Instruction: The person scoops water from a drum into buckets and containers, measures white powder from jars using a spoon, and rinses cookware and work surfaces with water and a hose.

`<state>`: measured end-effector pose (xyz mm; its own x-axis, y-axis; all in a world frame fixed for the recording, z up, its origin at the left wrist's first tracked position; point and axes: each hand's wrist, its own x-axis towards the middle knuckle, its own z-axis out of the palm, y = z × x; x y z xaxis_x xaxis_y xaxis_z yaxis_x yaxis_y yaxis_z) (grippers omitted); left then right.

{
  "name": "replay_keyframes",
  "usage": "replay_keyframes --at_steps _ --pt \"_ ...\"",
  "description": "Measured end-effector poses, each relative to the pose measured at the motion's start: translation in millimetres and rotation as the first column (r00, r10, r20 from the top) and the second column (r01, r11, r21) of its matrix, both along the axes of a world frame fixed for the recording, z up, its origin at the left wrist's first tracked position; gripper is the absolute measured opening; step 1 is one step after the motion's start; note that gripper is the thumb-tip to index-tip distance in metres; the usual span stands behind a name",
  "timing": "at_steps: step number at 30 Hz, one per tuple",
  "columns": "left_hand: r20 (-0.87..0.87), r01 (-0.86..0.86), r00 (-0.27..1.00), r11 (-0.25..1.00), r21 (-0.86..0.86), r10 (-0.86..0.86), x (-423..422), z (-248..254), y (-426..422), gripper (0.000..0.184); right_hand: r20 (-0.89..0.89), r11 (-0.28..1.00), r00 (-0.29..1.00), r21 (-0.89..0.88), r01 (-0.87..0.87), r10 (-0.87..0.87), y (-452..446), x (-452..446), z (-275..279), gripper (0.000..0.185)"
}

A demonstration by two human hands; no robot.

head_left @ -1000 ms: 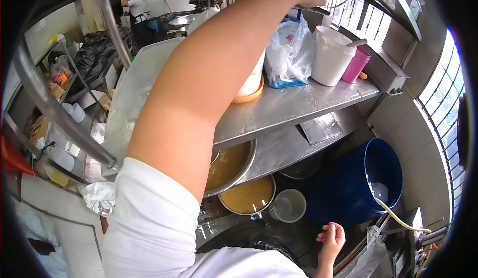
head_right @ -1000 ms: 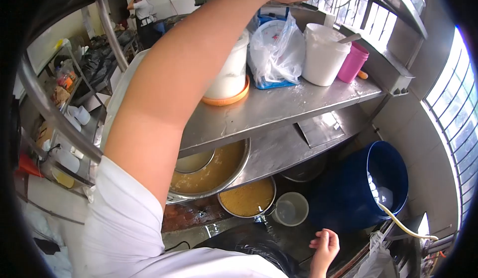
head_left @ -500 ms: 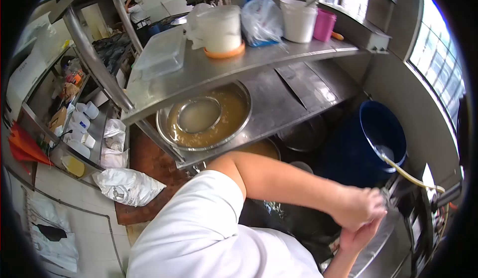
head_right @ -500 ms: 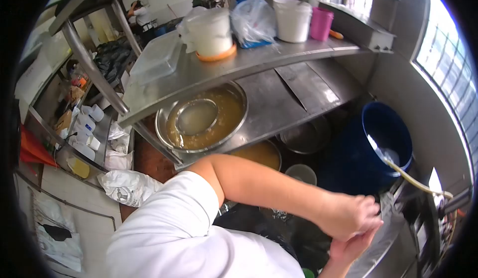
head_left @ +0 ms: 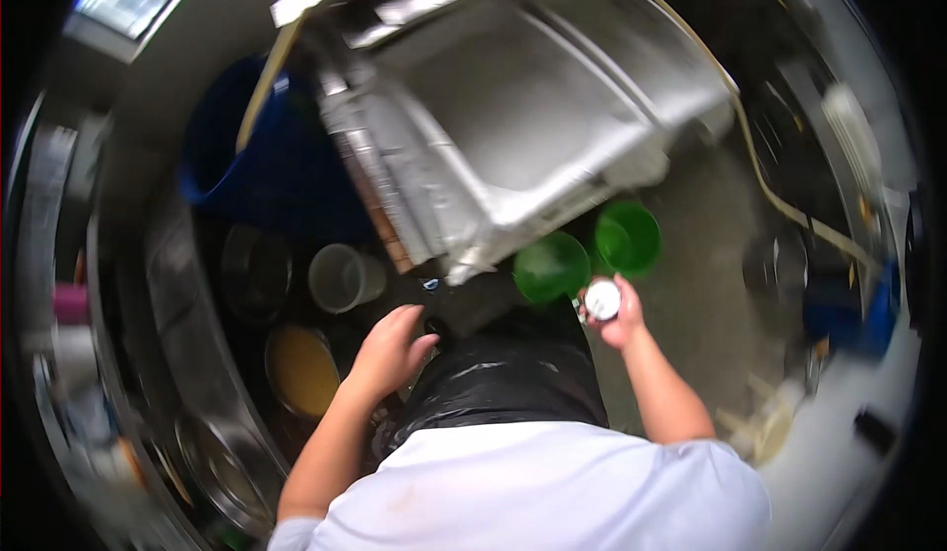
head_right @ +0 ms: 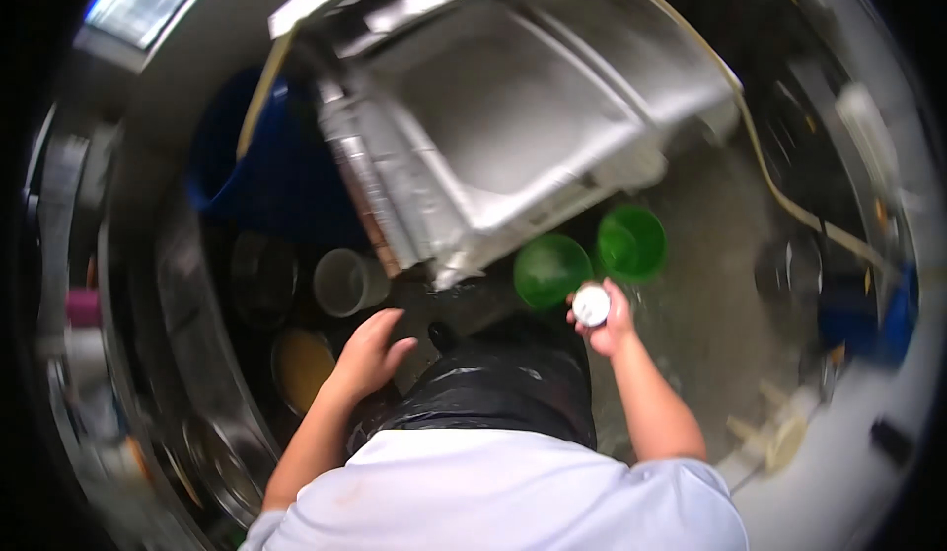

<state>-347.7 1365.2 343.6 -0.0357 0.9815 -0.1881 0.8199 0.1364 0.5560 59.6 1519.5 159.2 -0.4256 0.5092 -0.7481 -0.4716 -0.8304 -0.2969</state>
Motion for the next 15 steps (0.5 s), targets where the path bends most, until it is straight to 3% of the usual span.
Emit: replay_keyframes --at_steps 4,7,10,11,12,13,15 --pt "-0.062 -0.112 0.993 0.941 -0.32 0.097 -10.1 -42.6 -44.9 0.051 0.181 0.928 0.912 0.021 0.371 -0.369 11.1 88.0 -37.7 0.046" --pt "-0.06 -0.15 0.989 0.865 -0.479 0.138 -16.9 -60.6 -57.2 0.05 0.276 0.891 0.847 0.143 0.431 -0.454 36.3 128.3 -59.9 0.042" --pt "-0.07 -0.165 0.986 0.845 -0.508 0.151 -17.7 -72.8 -52.7 0.05 0.559 0.851 0.653 0.221 0.476 -0.51 79.5 152.9 -119.5 0.031" --pt "-0.058 -0.151 0.988 0.854 -0.497 0.141 -16.6 -78.3 -48.8 0.05 0.758 0.911 0.506 0.326 0.253 -0.411 95.1 154.0 -135.6 0.038" --pt "-0.046 -0.139 0.99 0.861 -0.49 0.133 -15.0 -82.2 -43.2 0.05 0.923 0.94 0.239 0.33 -0.09 -0.301 112.5 165.5 -166.5 0.043" --pt "-0.025 -0.124 0.991 0.859 -0.497 0.128 -12.2 -83.6 -36.2 0.05 0.964 0.891 -0.083 0.197 -0.408 -0.251 125.9 176.7 -197.2 0.048" --pt "-0.001 -0.106 0.993 0.871 -0.48 0.12 -9.3 -90.9 -29.5 0.05 0.932 0.845 -0.297 0.019 -0.535 -0.209 149.1 170.3 -226.1 0.055"
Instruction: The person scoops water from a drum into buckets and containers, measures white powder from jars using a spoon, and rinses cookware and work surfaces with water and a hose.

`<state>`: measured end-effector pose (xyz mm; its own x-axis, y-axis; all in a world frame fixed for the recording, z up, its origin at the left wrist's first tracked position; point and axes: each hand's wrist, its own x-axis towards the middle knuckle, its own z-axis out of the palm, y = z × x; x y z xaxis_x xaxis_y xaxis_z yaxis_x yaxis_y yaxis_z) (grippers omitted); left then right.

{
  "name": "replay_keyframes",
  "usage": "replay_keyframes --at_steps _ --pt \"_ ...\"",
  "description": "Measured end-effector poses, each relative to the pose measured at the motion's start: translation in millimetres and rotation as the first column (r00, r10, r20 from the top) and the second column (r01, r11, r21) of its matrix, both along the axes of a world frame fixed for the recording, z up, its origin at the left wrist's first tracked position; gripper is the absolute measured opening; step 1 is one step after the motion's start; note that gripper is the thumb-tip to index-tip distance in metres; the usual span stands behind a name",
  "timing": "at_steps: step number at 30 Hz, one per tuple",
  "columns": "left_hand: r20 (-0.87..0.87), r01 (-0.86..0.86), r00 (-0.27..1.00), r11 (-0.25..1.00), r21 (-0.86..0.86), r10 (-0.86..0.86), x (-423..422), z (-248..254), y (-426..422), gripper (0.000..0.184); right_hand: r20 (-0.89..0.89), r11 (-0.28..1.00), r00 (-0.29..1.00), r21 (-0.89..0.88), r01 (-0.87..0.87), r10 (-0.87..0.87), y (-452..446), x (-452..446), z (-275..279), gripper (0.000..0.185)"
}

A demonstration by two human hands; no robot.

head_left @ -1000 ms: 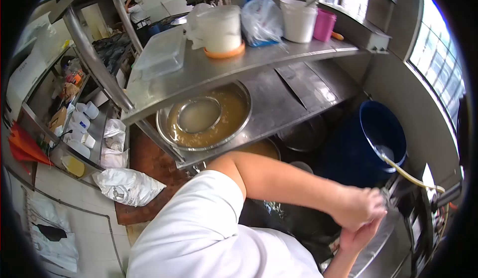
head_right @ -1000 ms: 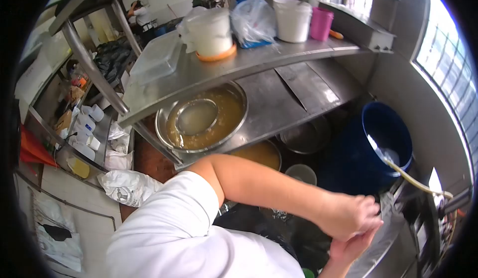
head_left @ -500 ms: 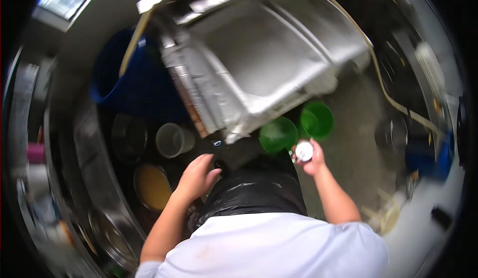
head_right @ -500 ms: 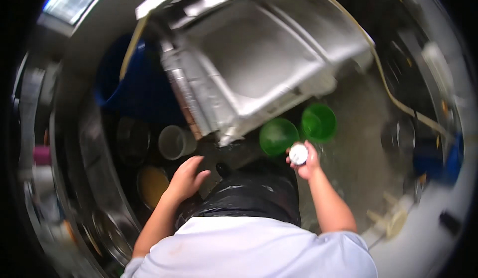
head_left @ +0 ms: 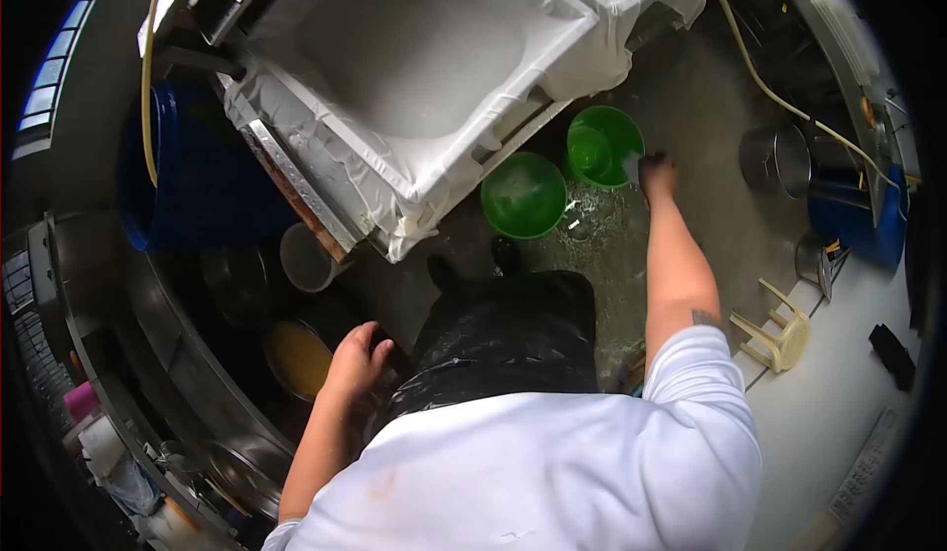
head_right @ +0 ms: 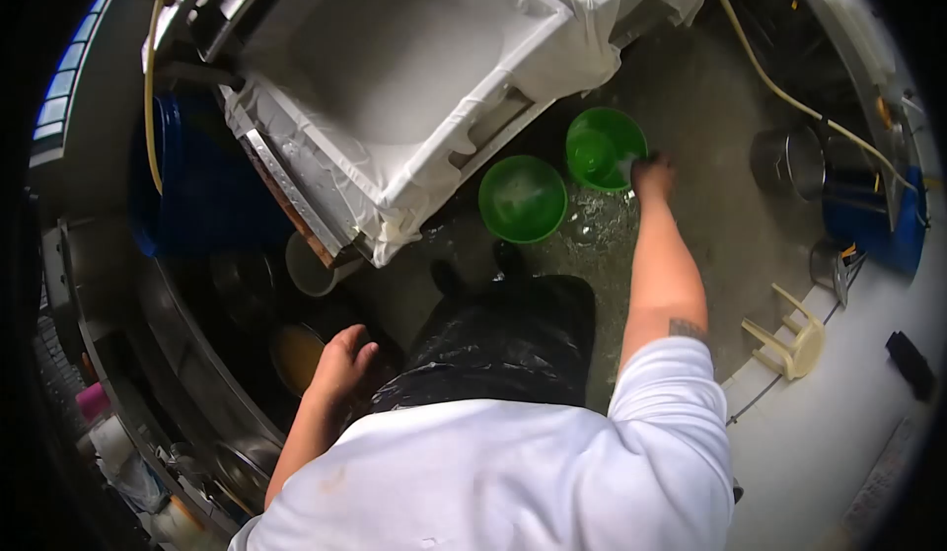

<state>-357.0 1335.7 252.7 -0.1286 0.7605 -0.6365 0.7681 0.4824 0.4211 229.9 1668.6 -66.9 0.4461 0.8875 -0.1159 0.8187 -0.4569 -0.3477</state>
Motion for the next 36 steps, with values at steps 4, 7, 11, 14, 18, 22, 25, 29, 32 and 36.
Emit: replay_keyframes --at_steps 4,7,11,14,18,22,25,29,32,36 --pt "-0.007 0.004 1.0 1.0 0.017 -0.004 14.9 13.5 14.2 0.051 0.05 0.993 0.999 0.116 -0.025 0.019 7.4 -14.9 26.3 0.055" --pt "-0.006 -0.006 1.0 0.999 0.037 0.006 22.3 25.4 19.1 0.051 -0.574 0.919 0.789 0.152 0.364 -0.218 -8.3 -9.2 56.4 0.048" --pt "0.087 -0.072 0.994 0.988 0.14 0.06 33.5 40.6 29.1 0.049 -0.927 0.711 -0.138 -0.357 0.605 -0.348 -75.3 -69.6 132.3 0.027" --pt "0.187 -0.046 0.982 0.968 0.249 -0.002 50.2 67.7 55.1 0.048 -0.83 0.856 -0.322 -0.508 0.098 -0.456 -126.4 -161.5 218.1 0.034" --pt "0.19 0.139 0.947 0.862 0.488 -0.26 54.4 108.9 78.9 0.082 -0.748 0.829 -0.407 -0.338 -0.444 -0.523 -166.3 -287.9 298.2 0.043" --pt "-0.007 0.275 0.936 0.716 0.642 -0.353 24.5 121.1 64.9 0.095 -0.747 0.742 -0.394 -0.194 -0.642 -0.536 -191.1 -382.1 354.0 0.038" --pt "0.013 0.12 0.979 0.629 0.768 -0.202 -24.9 138.7 27.8 0.069 -0.718 0.608 -0.338 -0.149 -0.779 -0.609 -203.3 -443.5 359.9 0.044" --pt "-0.137 0.086 0.989 0.56 0.824 0.048 -135.7 187.9 -48.7 0.076 -0.822 0.45 -0.281 0.033 -0.893 -0.496 -228.4 -532.7 387.6 0.048" --pt "-0.439 0.284 0.819 0.404 0.869 0.369 -256.6 285.5 -125.0 0.076 -0.996 0.324 -0.069 0.045 -0.945 -0.062 -244.1 -581.6 380.1 0.036" --pt "-0.612 0.521 0.094 0.485 0.702 0.785 -433.9 435.6 -242.7 0.053 -0.942 0.165 0.035 0.021 -0.986 0.333 -254.5 -612.7 362.5 0.03"
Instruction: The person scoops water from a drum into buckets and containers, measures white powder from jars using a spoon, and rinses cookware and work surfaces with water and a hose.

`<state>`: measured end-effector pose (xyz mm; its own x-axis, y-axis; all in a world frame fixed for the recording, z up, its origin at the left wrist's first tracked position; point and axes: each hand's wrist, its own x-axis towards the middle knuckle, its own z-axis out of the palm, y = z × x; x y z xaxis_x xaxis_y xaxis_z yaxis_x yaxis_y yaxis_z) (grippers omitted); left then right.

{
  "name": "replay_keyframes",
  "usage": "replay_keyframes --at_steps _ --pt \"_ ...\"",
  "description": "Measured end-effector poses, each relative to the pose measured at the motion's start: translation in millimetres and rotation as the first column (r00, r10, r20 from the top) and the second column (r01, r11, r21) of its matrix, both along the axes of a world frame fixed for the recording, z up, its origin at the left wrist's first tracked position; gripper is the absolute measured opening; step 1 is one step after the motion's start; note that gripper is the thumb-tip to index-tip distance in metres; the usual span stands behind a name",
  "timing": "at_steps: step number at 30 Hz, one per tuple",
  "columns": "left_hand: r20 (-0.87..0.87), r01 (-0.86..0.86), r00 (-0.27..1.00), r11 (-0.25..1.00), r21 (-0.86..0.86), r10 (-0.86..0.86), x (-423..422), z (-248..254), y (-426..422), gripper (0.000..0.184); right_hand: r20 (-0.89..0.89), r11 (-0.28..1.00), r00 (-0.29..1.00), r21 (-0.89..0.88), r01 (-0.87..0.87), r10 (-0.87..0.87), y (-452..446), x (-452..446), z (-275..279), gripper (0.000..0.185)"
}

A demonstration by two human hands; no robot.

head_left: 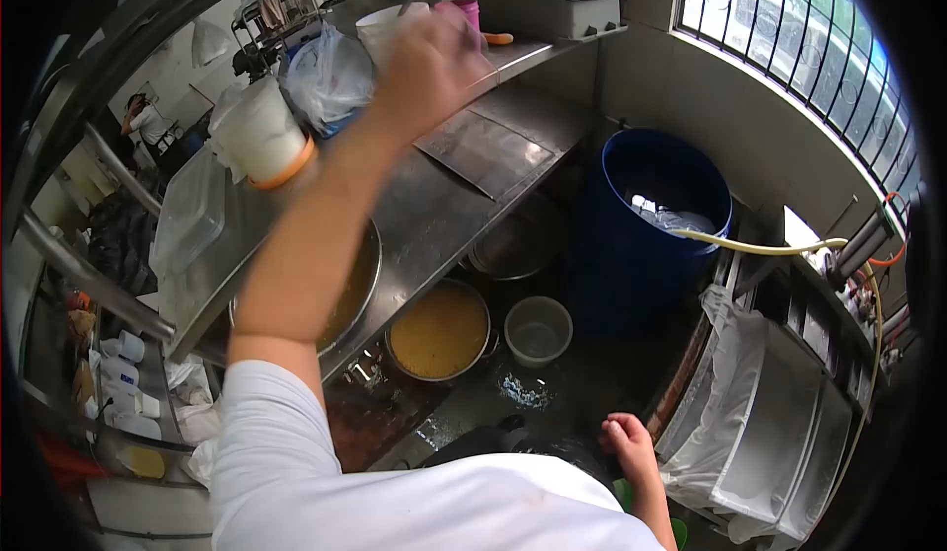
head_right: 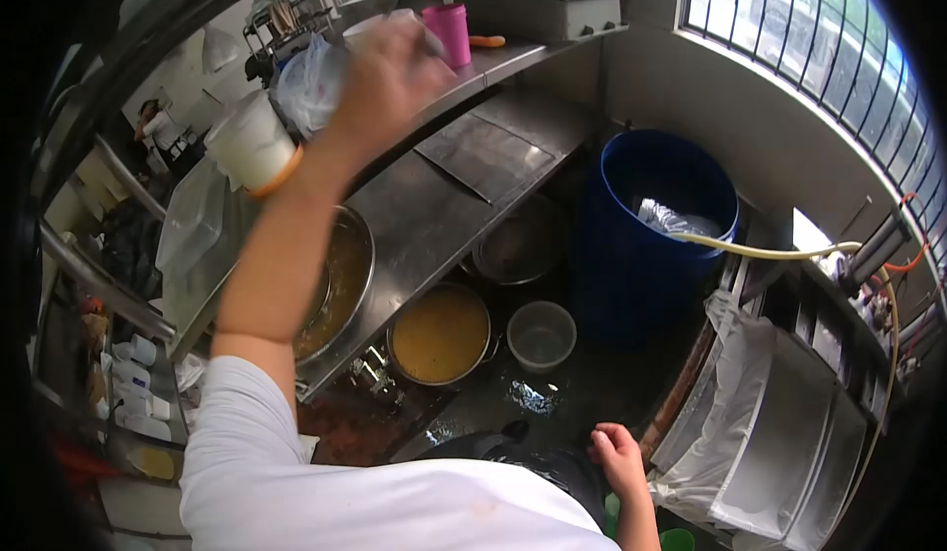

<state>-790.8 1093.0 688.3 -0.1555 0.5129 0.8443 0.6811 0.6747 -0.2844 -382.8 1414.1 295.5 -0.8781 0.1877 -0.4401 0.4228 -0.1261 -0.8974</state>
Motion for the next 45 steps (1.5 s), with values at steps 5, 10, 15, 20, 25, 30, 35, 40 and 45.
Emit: replay_keyframes --at_steps 5,10,15,20,25,30,35,40,45 --pt "0.201 -0.669 0.725 0.743 -0.021 0.659 -190.3 133.3 -156.7 0.05 0.194 0.971 0.953 0.102 0.215 -0.231 7.2 45.3 -64.6 0.027" --pt "0.172 -0.733 0.638 0.66 -0.164 0.751 -255.2 144.9 -211.6 0.052 0.412 0.735 0.806 0.677 0.041 -0.425 -4.3 247.1 -162.4 0.041" --pt "-0.674 -0.226 0.67 0.951 0.213 0.31 -148.0 53.5 -105.9 0.067 0.718 0.781 0.318 0.606 0.152 -0.619 -99.4 455.4 -174.5 0.042" --pt "0.103 0.594 0.793 0.8 0.084 -0.6 251.4 -226.4 142.5 0.026 0.799 0.704 0.087 0.465 0.537 -0.595 -218.2 571.3 -194.8 0.042" --pt "0.966 0.994 -0.005 0.103 0.032 -0.26 620.3 -423.6 228.6 0.02 0.687 0.647 0.206 0.478 0.594 -0.697 -318.2 698.0 -261.4 0.047" --pt "0.96 0.965 0.262 0.004 -0.264 0.099 806.2 -474.8 321.6 0.04 0.451 0.216 -0.157 0.668 0.713 -0.878 -331.2 826.0 -254.8 0.038" --pt "0.659 0.585 0.751 -0.41 -0.7 -0.053 841.5 -620.8 422.1 0.054 0.212 -0.042 -0.185 0.544 0.838 -0.959 -230.5 968.7 -182.2 0.039" --pt "0.225 0.289 0.957 -0.656 -0.697 0.183 1003.6 -665.8 517.7 0.049 0.062 -0.112 -0.194 0.632 0.766 -0.979 -153.3 1137.5 -190.0 0.041" --pt "0.522 0.451 0.853 -0.534 -0.715 0.021 1298.4 -774.6 671.7 0.047 0.675 0.588 0.139 0.5 0.636 -0.724 -189.0 1313.1 -269.1 0.043"
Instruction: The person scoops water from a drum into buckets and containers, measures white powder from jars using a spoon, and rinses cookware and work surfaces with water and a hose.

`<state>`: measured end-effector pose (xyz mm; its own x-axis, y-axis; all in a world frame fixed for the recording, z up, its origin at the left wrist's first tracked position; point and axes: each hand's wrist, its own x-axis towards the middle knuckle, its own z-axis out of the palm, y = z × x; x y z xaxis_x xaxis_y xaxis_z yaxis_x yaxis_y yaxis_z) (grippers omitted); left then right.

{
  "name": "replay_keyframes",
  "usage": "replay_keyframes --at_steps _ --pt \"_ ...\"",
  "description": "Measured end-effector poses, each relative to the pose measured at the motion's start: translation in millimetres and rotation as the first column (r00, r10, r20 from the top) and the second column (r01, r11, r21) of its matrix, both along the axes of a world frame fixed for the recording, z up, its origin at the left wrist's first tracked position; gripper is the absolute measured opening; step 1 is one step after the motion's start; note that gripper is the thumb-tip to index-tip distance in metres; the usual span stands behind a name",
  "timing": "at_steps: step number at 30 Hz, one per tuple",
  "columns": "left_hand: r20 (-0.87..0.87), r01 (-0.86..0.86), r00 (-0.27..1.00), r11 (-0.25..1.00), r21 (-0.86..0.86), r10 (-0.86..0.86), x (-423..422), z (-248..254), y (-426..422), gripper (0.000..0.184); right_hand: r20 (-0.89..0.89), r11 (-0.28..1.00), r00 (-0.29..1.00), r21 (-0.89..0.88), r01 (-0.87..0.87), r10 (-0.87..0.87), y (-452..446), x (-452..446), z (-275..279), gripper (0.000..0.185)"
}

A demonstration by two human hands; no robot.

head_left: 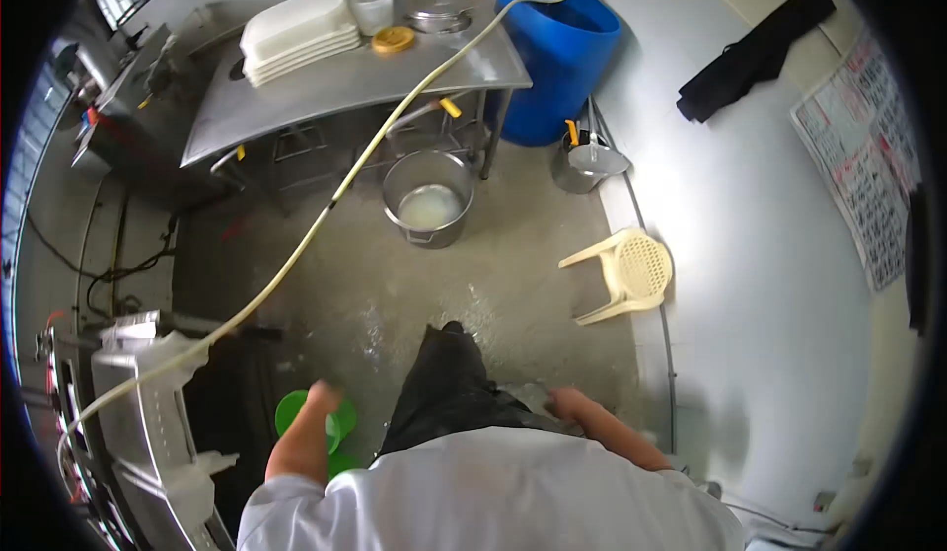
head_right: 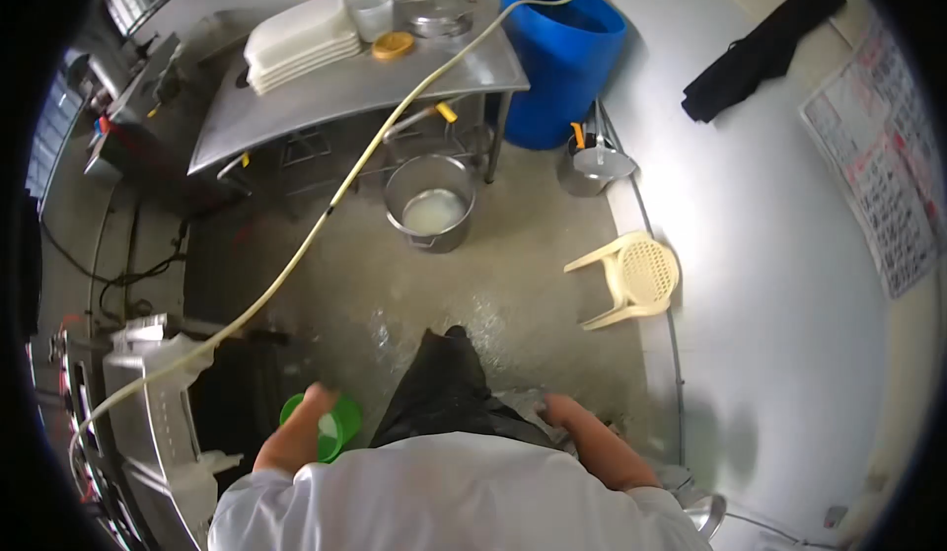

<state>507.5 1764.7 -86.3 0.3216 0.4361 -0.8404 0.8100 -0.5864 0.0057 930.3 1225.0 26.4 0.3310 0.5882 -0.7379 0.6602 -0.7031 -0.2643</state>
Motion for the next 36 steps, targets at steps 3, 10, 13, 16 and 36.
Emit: replay_keyframes --at_steps 3,10,13,16,36 --pt "0.35 0.037 0.933 0.988 0.147 -0.087 274.6 20.7 57.3 0.047 -0.193 0.908 0.939 -0.371 0.197 -0.283 -25.8 118.8 21.7 0.048" --pt "0.803 -0.017 0.563 0.974 -0.225 0.195 690.6 267.8 -28.7 0.041 -0.186 0.21 0.254 0.226 0.951 -0.949 6.5 445.0 -62.6 0.043" --pt "0.715 0.151 0.69 0.943 -0.296 0.114 747.0 292.2 -59.5 0.038 -0.371 0.034 0.195 0.398 0.917 -0.908 52.6 610.5 -178.7 0.046" --pt "0.587 -0.061 0.79 0.976 -0.209 0.175 759.4 216.7 -66.5 0.04 -0.377 -0.304 -0.205 0.223 0.926 -0.903 128.8 762.5 -250.6 0.051" --pt "0.423 0.358 0.836 0.932 0.062 -0.35 990.0 149.1 -45.4 0.118 -0.057 0.723 0.747 0.211 0.657 -0.662 92.8 873.6 166.6 0.037"
